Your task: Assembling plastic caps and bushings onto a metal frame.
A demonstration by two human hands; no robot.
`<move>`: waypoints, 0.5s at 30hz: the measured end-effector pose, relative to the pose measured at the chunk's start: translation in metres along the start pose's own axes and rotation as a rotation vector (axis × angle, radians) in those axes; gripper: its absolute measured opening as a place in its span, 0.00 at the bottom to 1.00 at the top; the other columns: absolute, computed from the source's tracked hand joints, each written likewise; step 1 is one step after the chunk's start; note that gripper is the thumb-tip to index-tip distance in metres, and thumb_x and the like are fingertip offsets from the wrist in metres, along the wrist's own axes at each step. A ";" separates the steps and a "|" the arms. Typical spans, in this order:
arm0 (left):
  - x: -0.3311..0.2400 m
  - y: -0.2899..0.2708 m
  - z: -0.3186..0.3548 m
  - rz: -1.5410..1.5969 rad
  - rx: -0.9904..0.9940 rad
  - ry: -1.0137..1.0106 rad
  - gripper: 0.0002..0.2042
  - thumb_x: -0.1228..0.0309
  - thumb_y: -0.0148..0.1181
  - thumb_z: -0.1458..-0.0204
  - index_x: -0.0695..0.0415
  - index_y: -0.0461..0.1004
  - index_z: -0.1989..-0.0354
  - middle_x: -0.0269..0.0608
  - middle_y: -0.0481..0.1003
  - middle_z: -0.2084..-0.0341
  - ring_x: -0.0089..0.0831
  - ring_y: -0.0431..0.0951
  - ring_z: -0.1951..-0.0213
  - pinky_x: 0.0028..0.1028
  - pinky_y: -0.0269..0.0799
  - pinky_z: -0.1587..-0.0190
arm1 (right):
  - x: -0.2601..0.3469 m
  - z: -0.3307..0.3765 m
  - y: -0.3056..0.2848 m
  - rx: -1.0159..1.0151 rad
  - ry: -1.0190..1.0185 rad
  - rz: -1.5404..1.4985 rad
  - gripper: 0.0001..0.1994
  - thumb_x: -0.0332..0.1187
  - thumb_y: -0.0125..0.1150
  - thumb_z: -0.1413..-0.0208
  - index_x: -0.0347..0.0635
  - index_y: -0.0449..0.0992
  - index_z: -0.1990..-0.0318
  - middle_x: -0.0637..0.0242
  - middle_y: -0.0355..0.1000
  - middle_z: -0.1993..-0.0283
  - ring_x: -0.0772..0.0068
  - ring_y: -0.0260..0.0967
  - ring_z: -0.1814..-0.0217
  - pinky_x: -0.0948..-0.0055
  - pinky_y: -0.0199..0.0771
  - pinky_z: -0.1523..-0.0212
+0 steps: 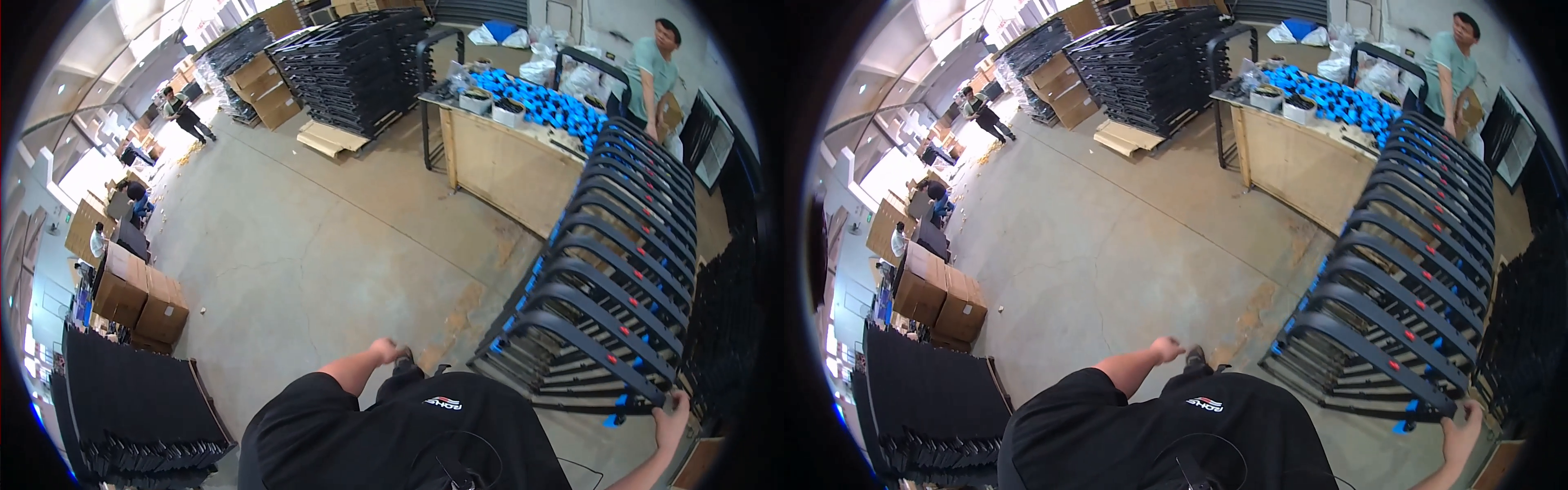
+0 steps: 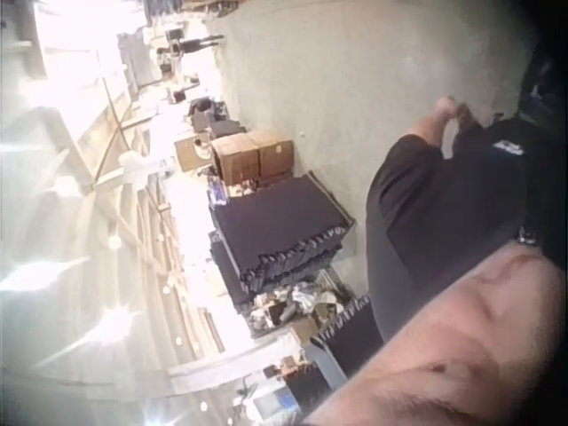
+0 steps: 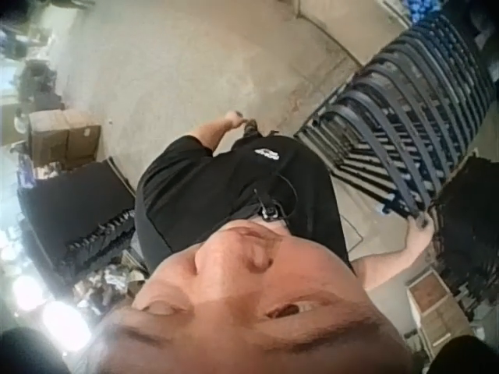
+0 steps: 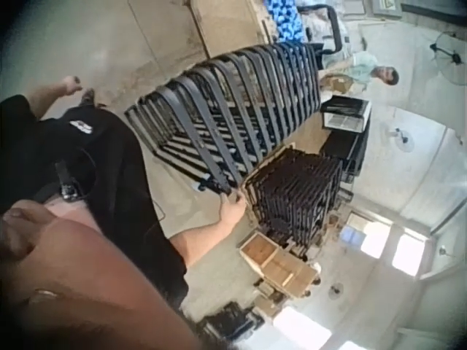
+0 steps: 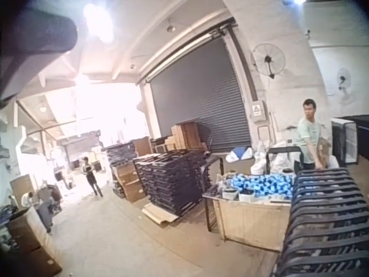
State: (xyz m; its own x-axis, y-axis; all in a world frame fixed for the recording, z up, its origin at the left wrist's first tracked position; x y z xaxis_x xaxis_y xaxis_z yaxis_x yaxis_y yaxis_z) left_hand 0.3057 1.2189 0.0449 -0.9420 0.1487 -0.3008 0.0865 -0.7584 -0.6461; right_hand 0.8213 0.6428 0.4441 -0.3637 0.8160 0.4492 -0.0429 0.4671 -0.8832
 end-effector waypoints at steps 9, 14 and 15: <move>0.206 -0.073 -0.124 -0.260 0.264 -0.045 0.24 0.46 0.58 0.44 0.57 0.83 0.68 0.44 0.83 0.73 0.37 0.83 0.71 0.36 0.80 0.65 | 0.351 -0.006 0.098 -0.094 -0.259 -0.109 0.15 0.24 0.69 0.54 0.37 0.74 0.57 0.56 0.74 0.58 0.56 0.73 0.56 0.64 0.74 0.51; 0.208 -0.174 -0.203 0.286 0.145 -0.224 0.17 0.57 0.59 0.44 0.59 0.82 0.60 0.40 0.83 0.73 0.34 0.82 0.74 0.34 0.78 0.70 | 0.475 -0.058 0.152 0.483 -0.275 -0.060 0.15 0.33 0.73 0.54 0.37 0.77 0.60 0.55 0.77 0.61 0.52 0.75 0.56 0.62 0.75 0.53; 0.186 -0.192 -0.215 0.361 0.050 -0.223 0.15 0.60 0.60 0.44 0.61 0.82 0.60 0.40 0.82 0.74 0.32 0.81 0.75 0.33 0.77 0.71 | 0.482 -0.074 0.155 0.461 -0.257 -0.051 0.15 0.33 0.73 0.54 0.37 0.77 0.60 0.55 0.77 0.61 0.52 0.75 0.56 0.62 0.75 0.53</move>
Point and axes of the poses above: each hand's wrist, its own z-axis away from the middle knuckle, its own y-axis out of the palm, x = y × z, the point moved 6 cm from there along -z, towards the middle knuckle
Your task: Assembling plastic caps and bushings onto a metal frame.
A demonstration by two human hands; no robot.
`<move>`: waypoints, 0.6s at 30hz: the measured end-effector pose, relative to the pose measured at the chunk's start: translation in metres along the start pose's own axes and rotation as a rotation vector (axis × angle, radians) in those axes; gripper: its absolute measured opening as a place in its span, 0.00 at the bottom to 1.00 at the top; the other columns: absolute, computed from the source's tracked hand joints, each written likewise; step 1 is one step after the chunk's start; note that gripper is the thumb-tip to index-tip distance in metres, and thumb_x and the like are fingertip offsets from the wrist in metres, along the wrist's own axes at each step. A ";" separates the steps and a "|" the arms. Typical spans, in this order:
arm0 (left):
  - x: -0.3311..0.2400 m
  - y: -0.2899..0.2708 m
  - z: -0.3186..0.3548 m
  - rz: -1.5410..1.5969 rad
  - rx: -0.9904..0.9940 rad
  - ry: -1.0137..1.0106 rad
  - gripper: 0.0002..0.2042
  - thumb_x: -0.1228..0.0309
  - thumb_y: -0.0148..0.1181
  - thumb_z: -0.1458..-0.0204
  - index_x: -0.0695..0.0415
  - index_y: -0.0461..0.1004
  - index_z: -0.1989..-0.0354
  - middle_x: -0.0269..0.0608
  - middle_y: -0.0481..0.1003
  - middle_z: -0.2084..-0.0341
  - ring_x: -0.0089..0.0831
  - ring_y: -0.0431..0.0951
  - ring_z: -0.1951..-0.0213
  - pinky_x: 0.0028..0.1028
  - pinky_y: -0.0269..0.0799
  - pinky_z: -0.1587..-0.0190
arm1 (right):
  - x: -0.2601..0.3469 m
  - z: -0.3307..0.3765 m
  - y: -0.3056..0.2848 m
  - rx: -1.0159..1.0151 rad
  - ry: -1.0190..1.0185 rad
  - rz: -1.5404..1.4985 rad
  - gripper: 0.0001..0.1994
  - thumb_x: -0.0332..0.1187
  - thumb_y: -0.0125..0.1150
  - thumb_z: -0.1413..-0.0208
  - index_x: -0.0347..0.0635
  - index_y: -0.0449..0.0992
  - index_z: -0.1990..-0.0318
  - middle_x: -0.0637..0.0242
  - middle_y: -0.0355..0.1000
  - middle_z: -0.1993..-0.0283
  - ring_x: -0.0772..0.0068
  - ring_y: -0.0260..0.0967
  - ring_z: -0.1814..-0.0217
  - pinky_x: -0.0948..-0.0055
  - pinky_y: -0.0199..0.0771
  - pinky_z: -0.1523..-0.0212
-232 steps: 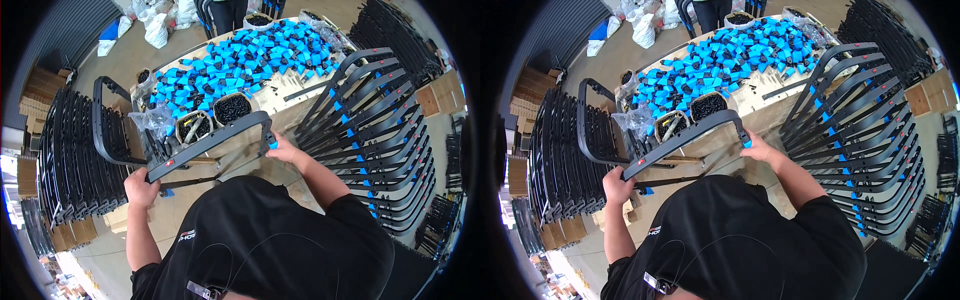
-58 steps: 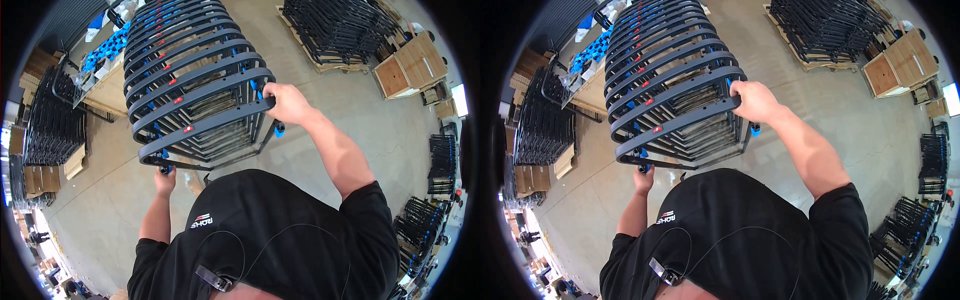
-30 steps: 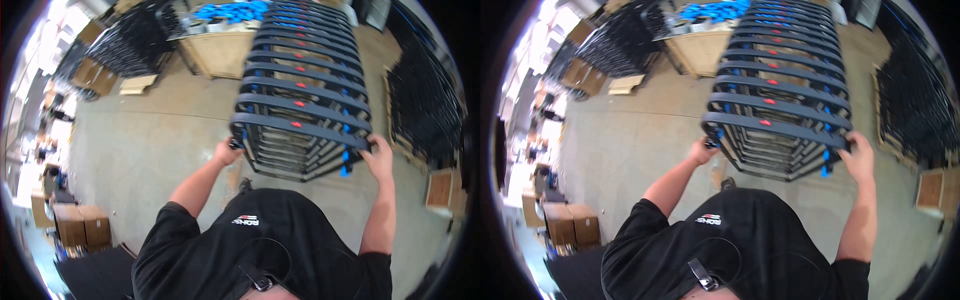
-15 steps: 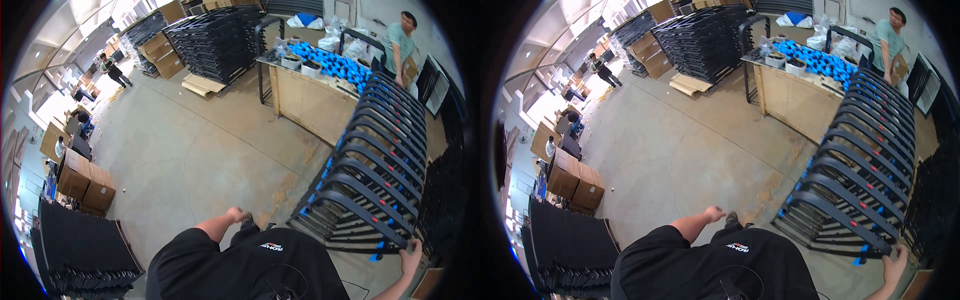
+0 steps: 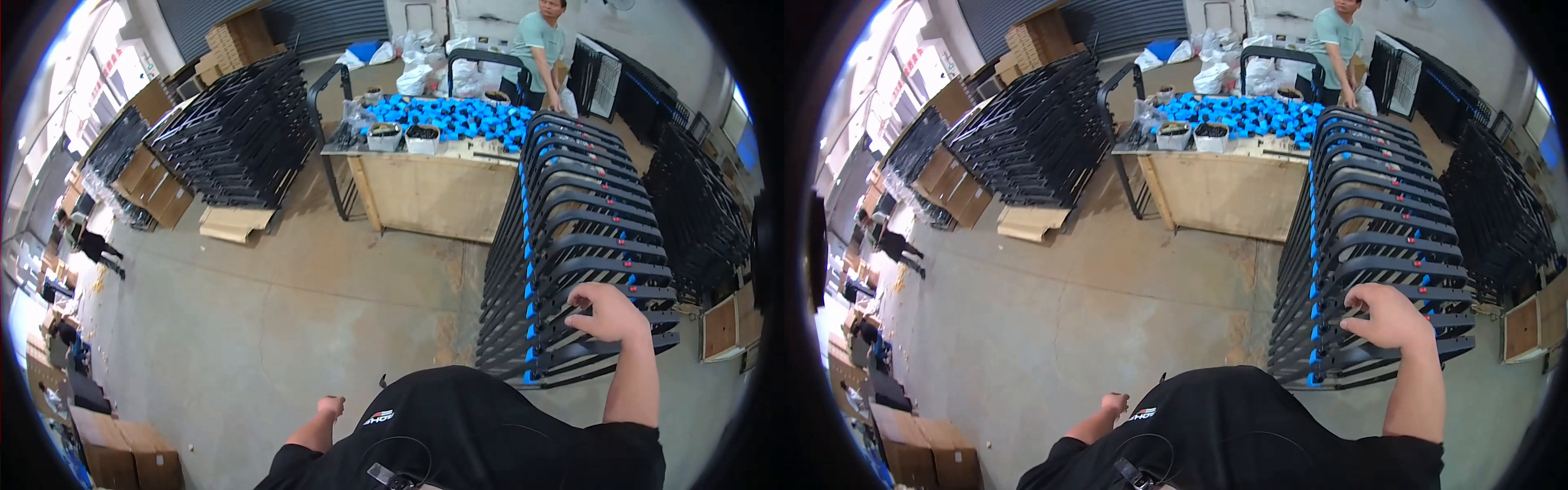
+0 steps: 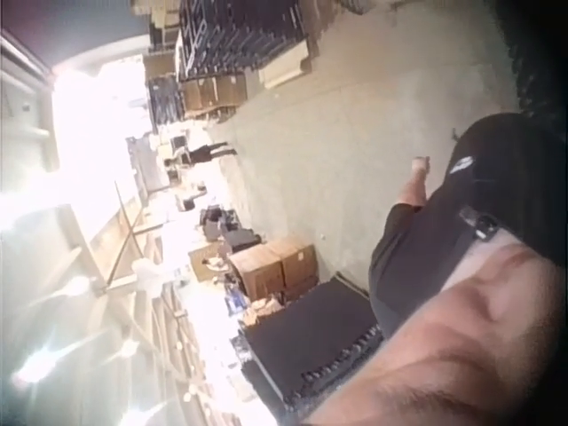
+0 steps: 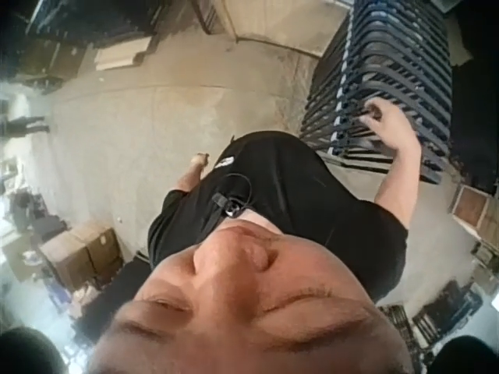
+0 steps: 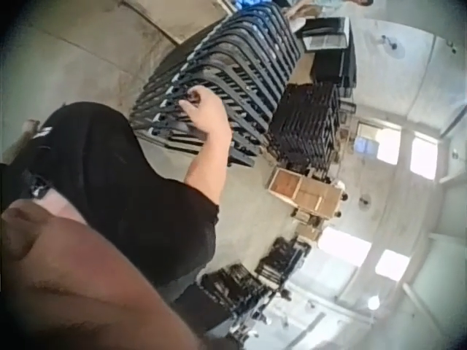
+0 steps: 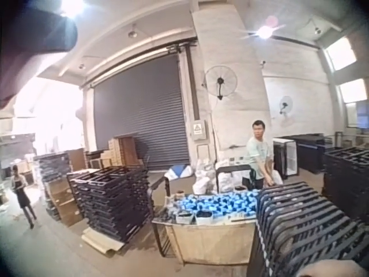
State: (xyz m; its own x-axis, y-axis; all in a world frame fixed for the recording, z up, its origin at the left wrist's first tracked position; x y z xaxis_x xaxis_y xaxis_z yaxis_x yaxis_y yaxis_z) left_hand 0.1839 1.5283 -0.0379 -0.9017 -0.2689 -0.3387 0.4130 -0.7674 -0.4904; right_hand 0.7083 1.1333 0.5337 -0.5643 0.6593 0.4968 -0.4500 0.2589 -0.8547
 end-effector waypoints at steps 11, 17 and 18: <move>-0.252 -0.035 -0.175 -0.248 0.045 0.312 0.24 0.52 0.59 0.45 0.47 0.78 0.42 0.49 0.79 0.48 0.44 0.78 0.43 0.35 0.74 0.43 | 0.038 -0.307 0.017 0.273 -0.253 0.453 0.18 0.45 0.68 0.51 0.41 0.81 0.58 0.52 0.80 0.59 0.48 0.77 0.52 0.54 0.78 0.51; -0.319 -0.066 -0.206 -0.407 0.027 0.229 0.25 0.54 0.60 0.44 0.50 0.75 0.39 0.49 0.80 0.48 0.41 0.79 0.44 0.34 0.74 0.43 | 0.109 -0.506 0.170 0.597 -0.556 0.392 0.20 0.47 0.65 0.46 0.43 0.78 0.53 0.52 0.79 0.55 0.46 0.76 0.50 0.53 0.76 0.50; -0.339 -0.069 -0.205 -0.459 0.037 0.227 0.25 0.55 0.60 0.44 0.50 0.75 0.39 0.49 0.80 0.48 0.41 0.79 0.44 0.34 0.74 0.43 | 0.120 -0.533 0.193 0.617 -0.592 0.321 0.20 0.46 0.64 0.46 0.43 0.79 0.52 0.52 0.79 0.52 0.48 0.76 0.48 0.54 0.76 0.49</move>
State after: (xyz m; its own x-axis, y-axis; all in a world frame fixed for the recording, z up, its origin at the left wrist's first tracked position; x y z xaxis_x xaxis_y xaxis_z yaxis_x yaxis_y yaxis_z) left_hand 0.4871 1.7919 -0.0540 -0.9367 0.2307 -0.2635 -0.0272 -0.7981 -0.6019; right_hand 0.9231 1.6387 0.3475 -0.9125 0.1208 0.3908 -0.4043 -0.4105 -0.8173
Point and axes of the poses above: each hand's wrist, its own z-axis away from the middle knuckle, its own y-axis out of the palm, x = y × z, the point moved 6 cm from there along -z, towards the middle knuckle
